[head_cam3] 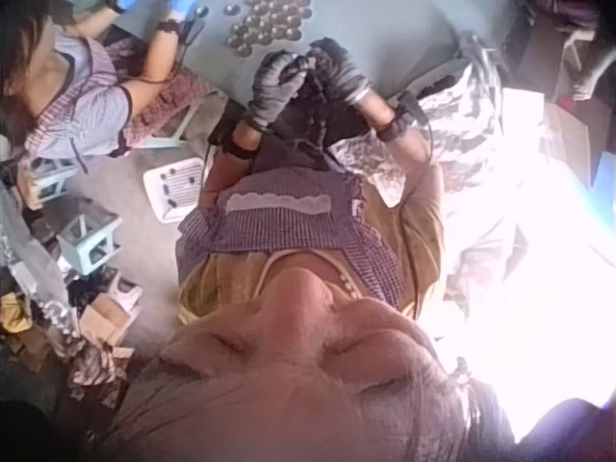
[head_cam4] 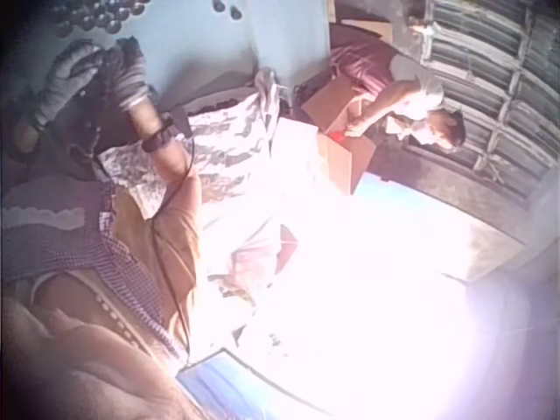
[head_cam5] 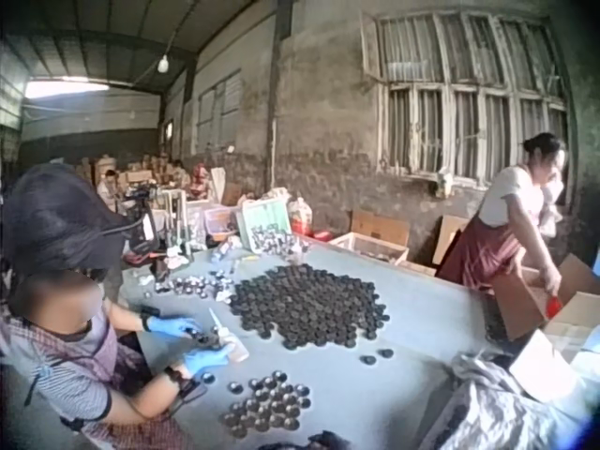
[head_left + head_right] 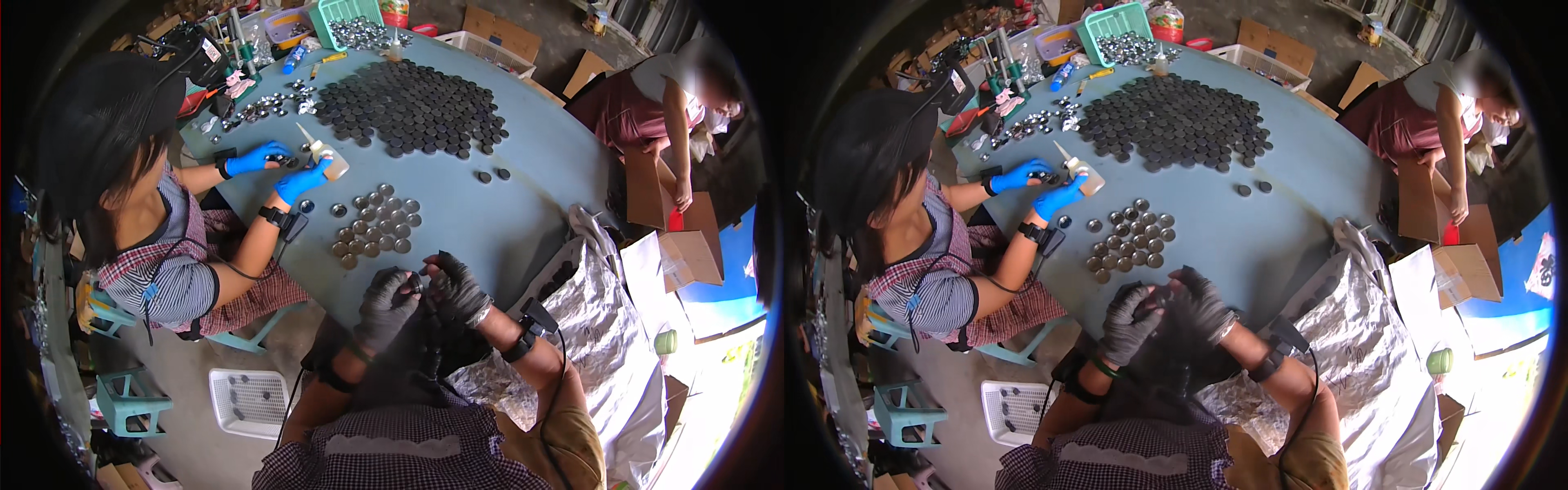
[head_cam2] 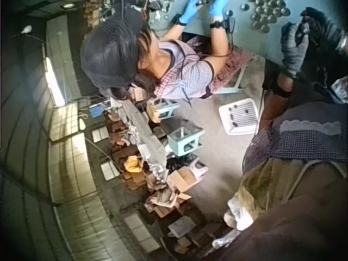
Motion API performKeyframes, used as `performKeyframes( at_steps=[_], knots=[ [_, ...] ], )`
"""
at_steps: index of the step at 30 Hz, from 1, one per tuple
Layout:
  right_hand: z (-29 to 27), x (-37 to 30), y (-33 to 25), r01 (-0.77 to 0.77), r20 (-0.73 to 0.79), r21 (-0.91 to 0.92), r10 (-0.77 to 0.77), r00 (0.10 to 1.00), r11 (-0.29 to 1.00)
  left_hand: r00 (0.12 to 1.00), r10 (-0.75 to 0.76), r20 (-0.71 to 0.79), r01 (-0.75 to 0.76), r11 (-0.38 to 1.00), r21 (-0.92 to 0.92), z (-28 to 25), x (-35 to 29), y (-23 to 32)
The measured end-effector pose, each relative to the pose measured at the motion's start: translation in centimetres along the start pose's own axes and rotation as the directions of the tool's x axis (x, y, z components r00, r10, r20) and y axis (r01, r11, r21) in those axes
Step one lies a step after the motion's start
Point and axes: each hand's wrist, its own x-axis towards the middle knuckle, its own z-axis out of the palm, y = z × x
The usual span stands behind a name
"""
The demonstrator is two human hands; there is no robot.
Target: Manually assemble small rubber or plastic disks into metal caps on a table.
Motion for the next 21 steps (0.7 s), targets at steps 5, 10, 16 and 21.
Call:
performKeyframes(
  at_steps=[5,10,16,21],
  knots=[
    [-0.1,0.4,0.7,0.122,0.018,0.074,-0.124,0.992,0.990,0.999,0.037,-0.010,-0.038,0.989,-0.146,0.0,-0.1,0.1],
    [-3.0,1.5,1.0,-0.112,0.122,-0.293,0.153,0.981,0.949,1.000,0.002,-0.020,-0.005,0.987,-0.159,-0.4,0.2,0.1],
    [-2.2,2.3,1.5,-0.159,0.143,-0.020,0.161,0.977,0.987,1.000,-0.018,-0.022,0.015,0.991,-0.132,-0.4,0.5,-0.6],
    [-2.3,4.2,2.5,0.002,0.332,-0.073,0.023,0.943,0.997,0.999,0.017,-0.027,-0.018,0.999,-0.037,-0.3,0.8,-1.9]
  ],
)
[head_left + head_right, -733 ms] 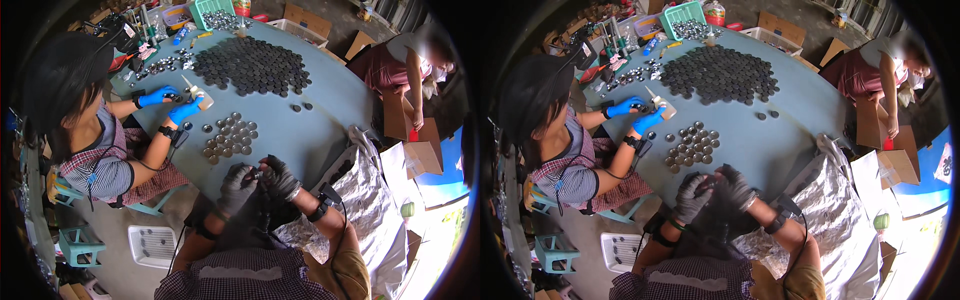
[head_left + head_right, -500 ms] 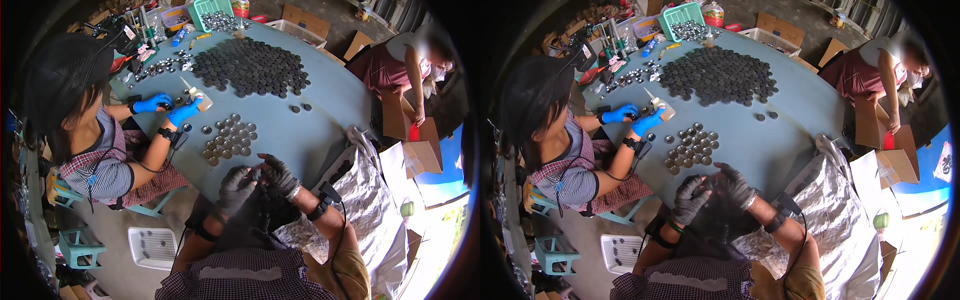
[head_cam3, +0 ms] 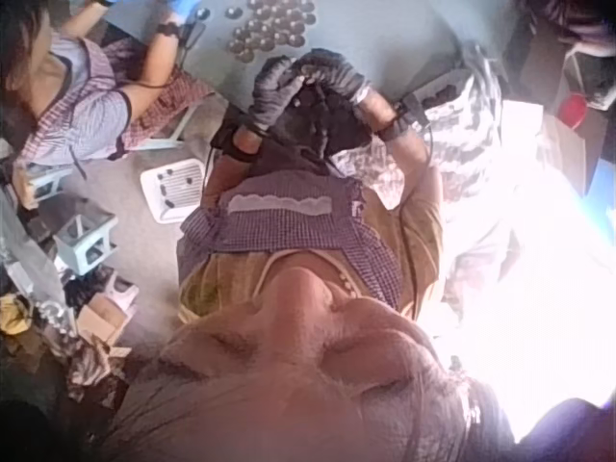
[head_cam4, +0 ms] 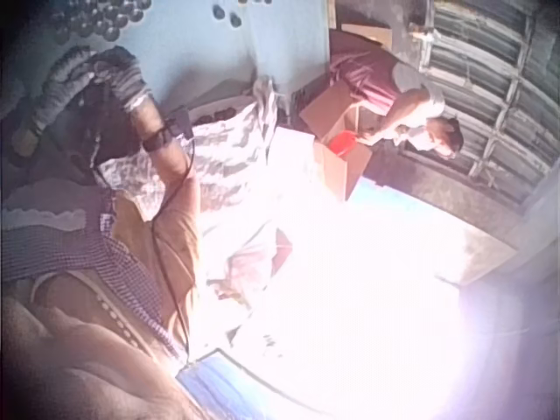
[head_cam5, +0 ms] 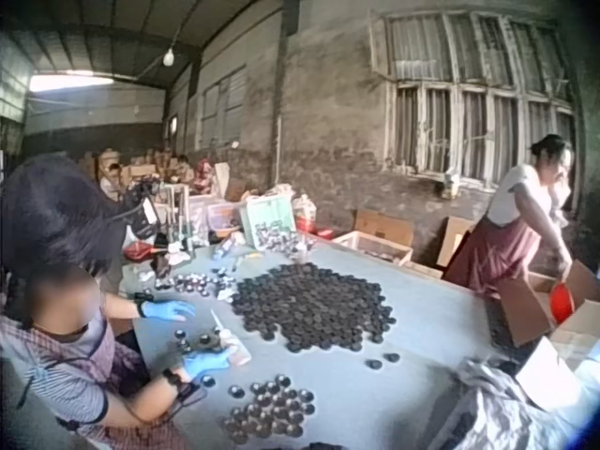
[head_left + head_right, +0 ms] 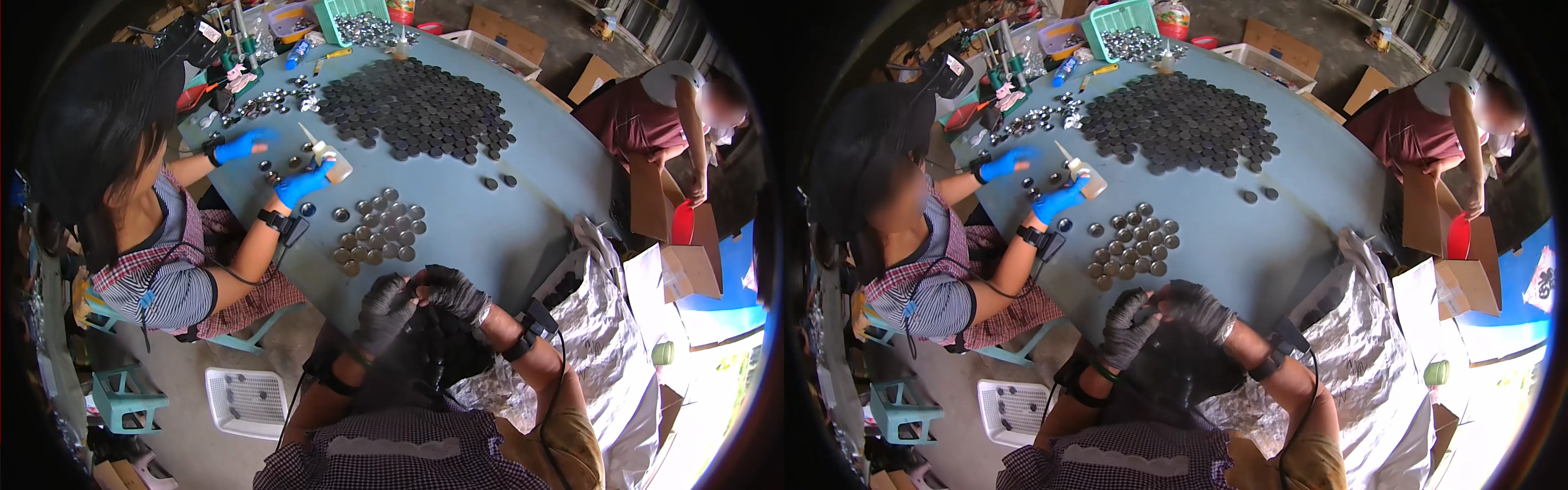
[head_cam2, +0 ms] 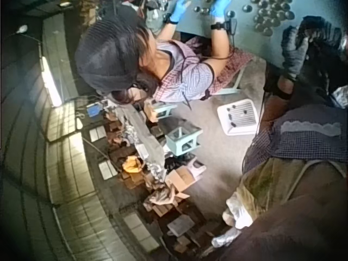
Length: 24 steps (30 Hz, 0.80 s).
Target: Manually assemble small rubber or plastic disks into metal caps on a table.
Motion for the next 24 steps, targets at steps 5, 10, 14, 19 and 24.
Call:
performKeyframes(
  at_steps=[5,10,14,19,24],
  knots=[
    [-3.3,5.8,1.6,-0.118,-0.283,-0.749,-0.155,0.946,0.652,0.986,-0.059,-0.155,0.058,0.998,-0.014,-0.3,0.0,-1.3],
    [-6.7,9.9,1.4,0.026,-0.218,-0.879,-0.452,0.865,0.476,0.951,-0.215,-0.222,0.217,0.976,-0.018,-2.0,-0.9,-2.6],
    [-6.8,12.4,1.7,-0.097,-0.160,-0.975,-0.328,0.931,0.198,0.942,-0.265,-0.206,0.275,0.961,0.018,-3.5,-1.7,-3.8],
    [-7.7,12.8,2.3,-0.148,-0.146,-0.989,-0.223,0.964,0.010,0.892,-0.415,-0.179,0.411,0.910,-0.059,-4.5,-2.8,-3.7],
    [-11.7,10.5,-0.1,-0.344,-0.323,-0.927,-0.148,0.935,-0.148,0.888,-0.435,-0.152,0.424,0.900,-0.097,-4.1,-3.4,-3.1]
  ],
)
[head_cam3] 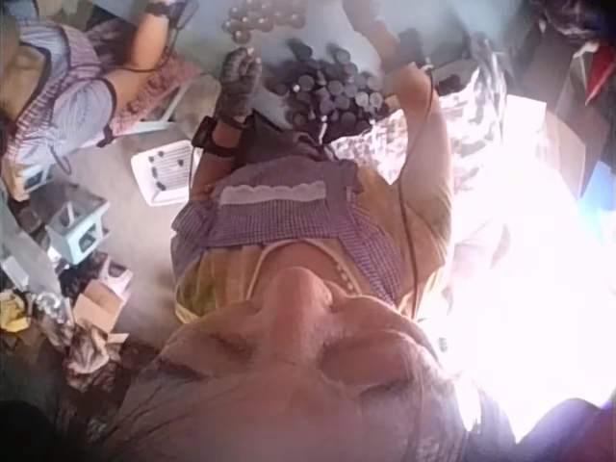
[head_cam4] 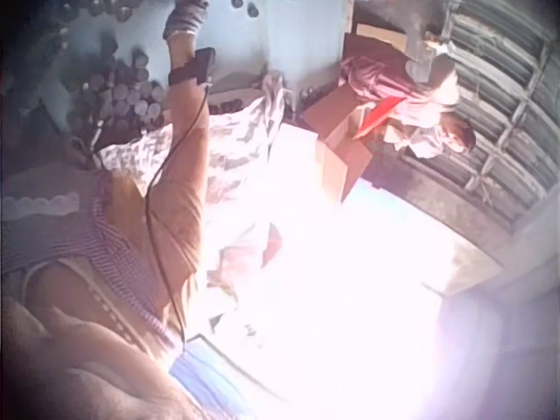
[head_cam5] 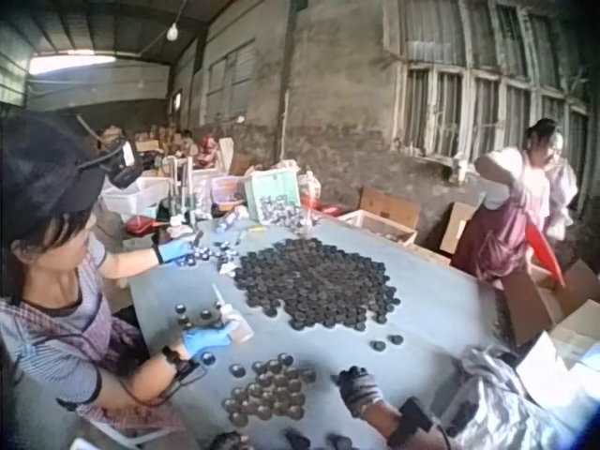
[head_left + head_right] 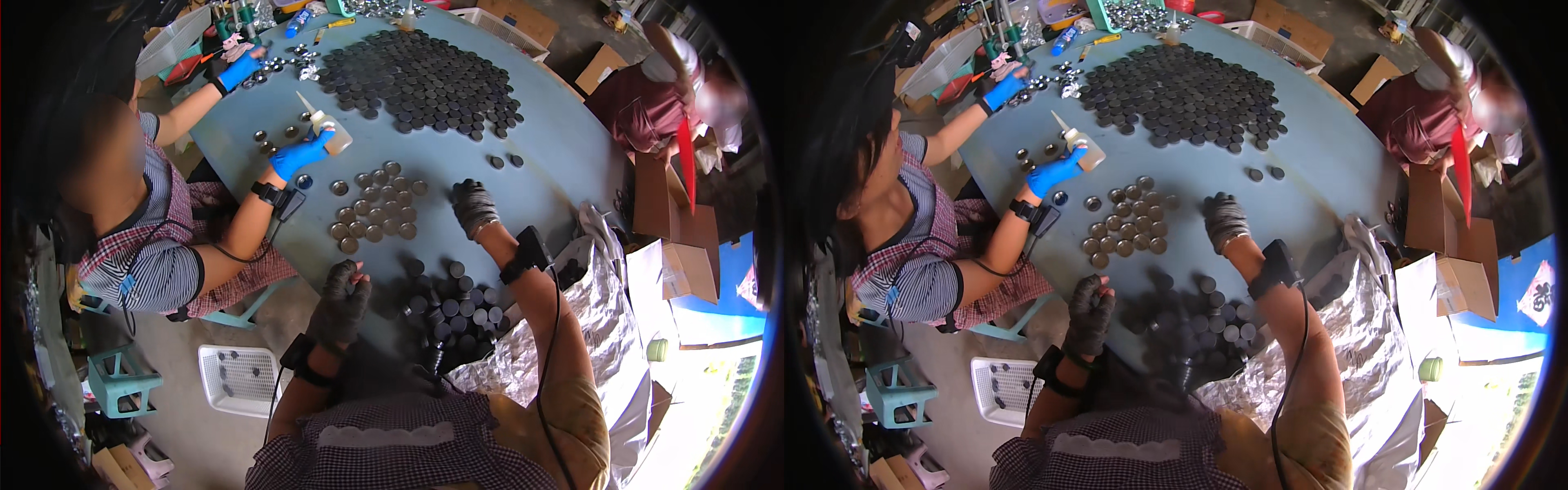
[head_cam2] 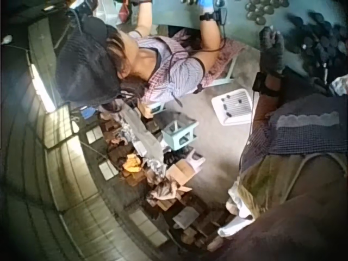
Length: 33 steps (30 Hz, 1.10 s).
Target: Manually assemble small rubber or plastic disks into metal caps on a table.
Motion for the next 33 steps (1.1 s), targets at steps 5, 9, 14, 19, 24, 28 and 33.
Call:
performKeyframes(
  at_steps=[5,9,14,19,24,28,33],
  knots=[
    [-2.5,-7.3,-1.2,0.028,0.117,0.255,-0.060,0.991,0.967,0.998,-0.008,0.068,0.002,0.995,0.095,0.1,-1.4,2.6],
    [-3.8,-12.2,-3.7,0.132,0.254,0.185,-0.177,0.951,0.974,0.992,0.114,0.046,-0.118,0.987,0.105,0.9,-2.1,2.7],
    [-1.8,-13.7,-2.9,0.240,0.133,0.230,-0.274,0.952,0.943,0.972,0.216,0.089,-0.223,0.972,0.079,2.1,-3.0,4.9],
    [-2.1,-14.0,-3.7,0.154,0.043,0.296,-0.174,0.984,0.943,0.965,0.249,0.086,-0.256,0.963,0.086,2.1,-3.9,6.8],
    [2.4,-12.2,-3.3,0.114,0.030,0.609,-0.166,0.986,0.785,0.960,0.256,0.112,-0.264,0.962,0.064,2.9,-4.0,6.7],
    [-2.9,-15.8,-7.1,-0.333,0.243,0.885,-0.285,0.927,-0.326,0.885,0.460,0.075,-0.466,0.869,0.168,3.1,-3.9,6.2],
    [-4.2,-17.4,-9.2,-0.270,0.189,0.940,-0.338,0.922,-0.209,0.869,0.488,0.085,-0.478,0.871,-0.117,3.6,-4.0,5.5]
  ],
)
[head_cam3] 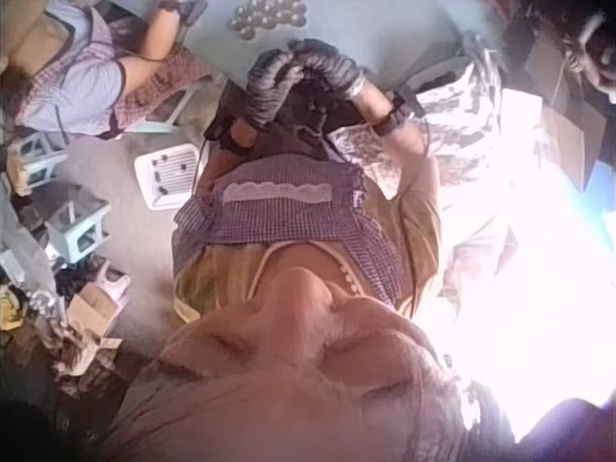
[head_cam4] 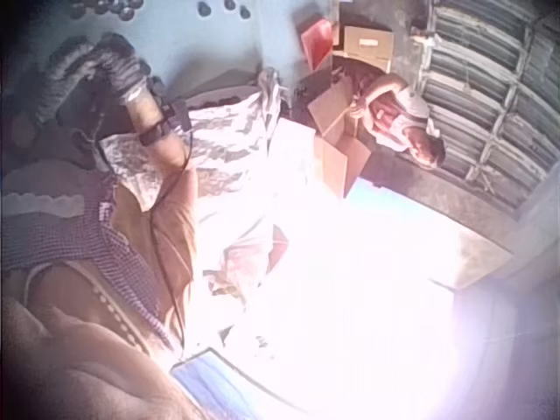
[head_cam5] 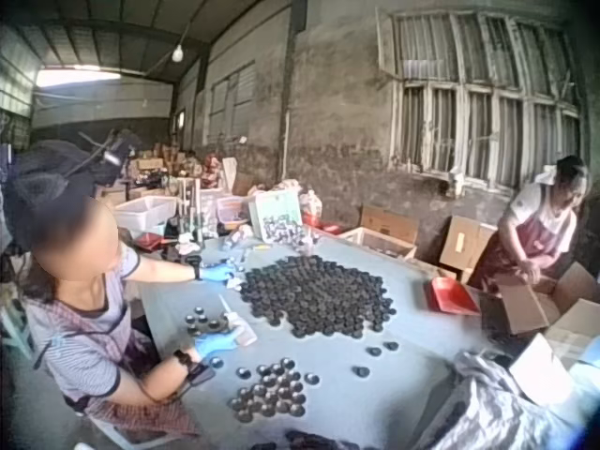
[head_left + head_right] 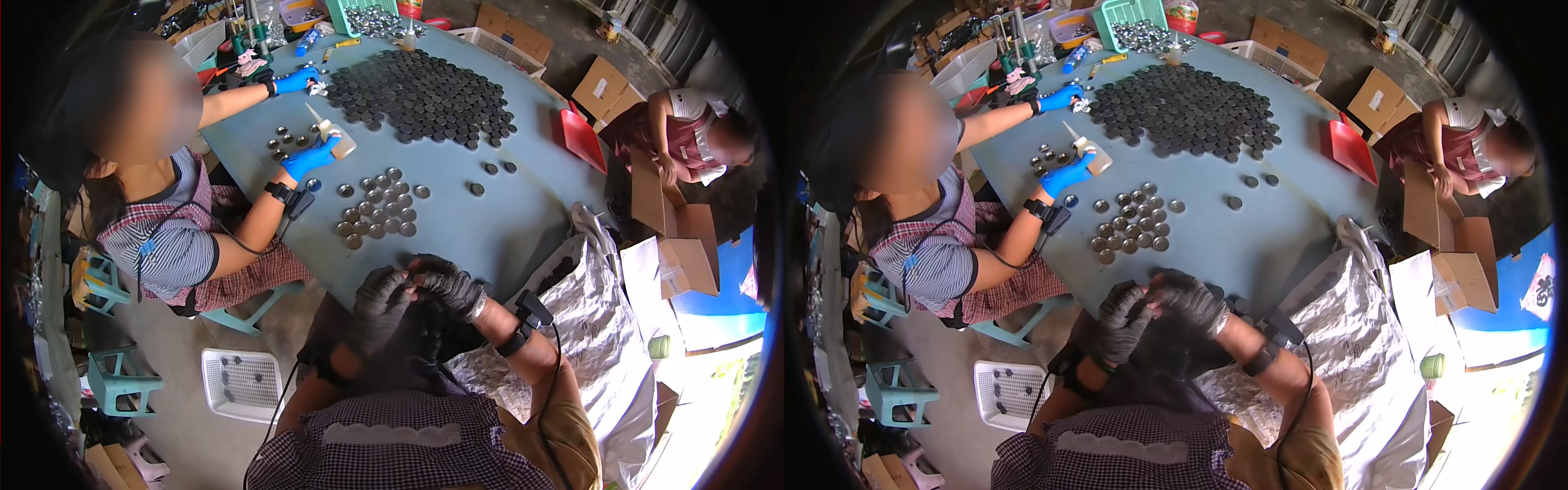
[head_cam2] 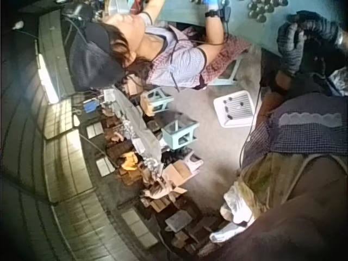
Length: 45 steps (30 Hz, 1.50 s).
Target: Manually assemble small rubber or plastic disks into metal caps on a table.
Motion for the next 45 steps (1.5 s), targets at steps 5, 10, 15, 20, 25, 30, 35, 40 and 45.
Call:
performKeyframes(
  at_steps=[5,10,15,20,25,30,35,40,45],
  knots=[
    [1.3,-0.3,-1.4,-0.133,0.012,0.194,0.133,0.991,0.972,0.997,-0.058,0.052,0.055,0.997,0.046,-1.1,0.2,-0.3],
    [0.8,0.4,-0.7,0.217,0.156,-0.351,-0.172,0.973,0.911,0.998,-0.031,0.057,0.025,0.994,0.105,-1.4,0.2,-0.8],
    [0.6,0.6,-0.3,-0.001,0.087,0.064,-0.005,0.996,0.998,0.994,0.106,0.033,-0.111,0.954,0.278,-1.3,0.6,-0.2],
    [0.0,1.1,0.7,0.134,0.035,-0.157,-0.131,0.991,0.978,1.000,-0.004,0.007,0.002,0.983,0.185,-1.1,0.2,-0.7],
    [0.6,0.6,0.2,0.140,-0.066,-0.052,-0.143,0.987,0.989,0.997,-0.067,0.025,0.060,0.973,0.222,-1.5,0.1,-1.2],
    [-1.0,1.1,-0.8,-0.237,-0.130,-0.216,0.213,0.968,0.947,0.993,-0.114,0.014,0.109,0.973,0.202,-1.6,0.4,-1.7],
    [-1.7,1.9,0.8,0.014,-0.038,-0.168,-0.020,0.999,0.986,0.993,-0.116,0.021,0.109,0.973,0.202,-1.5,1.0,-2.3],
    [-1.0,3.3,-0.9,0.139,0.112,-0.558,-0.091,0.990,0.818,0.994,-0.102,0.040,0.088,0.961,0.264,-1.4,2.2,-2.0],
    [-2.2,7.1,-3.2,0.272,0.137,-0.845,-0.305,0.942,0.461,0.998,-0.041,-0.045,0.054,0.939,0.339,-2.0,2.5,-3.3]
  ],
)
